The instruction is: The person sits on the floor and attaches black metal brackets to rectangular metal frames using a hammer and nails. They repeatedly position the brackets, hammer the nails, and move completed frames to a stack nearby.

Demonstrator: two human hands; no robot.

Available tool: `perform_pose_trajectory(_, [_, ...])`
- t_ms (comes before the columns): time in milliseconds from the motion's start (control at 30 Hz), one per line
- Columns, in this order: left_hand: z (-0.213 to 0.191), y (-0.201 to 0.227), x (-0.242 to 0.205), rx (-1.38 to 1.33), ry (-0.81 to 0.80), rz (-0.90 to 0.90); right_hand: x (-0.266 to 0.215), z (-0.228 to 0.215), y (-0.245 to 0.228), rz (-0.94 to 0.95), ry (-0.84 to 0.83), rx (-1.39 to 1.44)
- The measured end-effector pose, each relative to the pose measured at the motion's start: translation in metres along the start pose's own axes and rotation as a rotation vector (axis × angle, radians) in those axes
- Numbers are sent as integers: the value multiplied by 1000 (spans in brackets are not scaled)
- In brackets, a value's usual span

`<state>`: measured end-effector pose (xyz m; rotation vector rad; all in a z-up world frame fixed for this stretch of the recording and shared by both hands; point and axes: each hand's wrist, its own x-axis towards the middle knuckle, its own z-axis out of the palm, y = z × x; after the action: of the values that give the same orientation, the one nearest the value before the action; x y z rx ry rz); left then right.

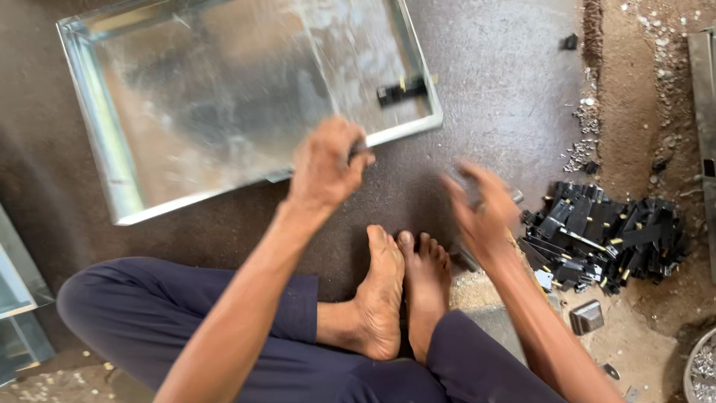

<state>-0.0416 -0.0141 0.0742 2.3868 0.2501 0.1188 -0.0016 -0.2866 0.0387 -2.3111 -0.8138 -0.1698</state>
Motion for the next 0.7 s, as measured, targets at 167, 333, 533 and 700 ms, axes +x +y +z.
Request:
perform_pose_trajectory(167, [57,-38,-39,-15,117,47,-95,-93,6,285,-238,-303])
perform_pose_trajectory(333, [4,-8,-2,-116,-1,-70,-35,-36,3,243,-227,-2])
perform_pose_trajectory(533, [-59,14,37,-59,143,171,64,82,4,69,-163,139])
perform_pose_trajectory(700, [-8,-4,2,-144,-20,-110,38,65,5,67,-291,33])
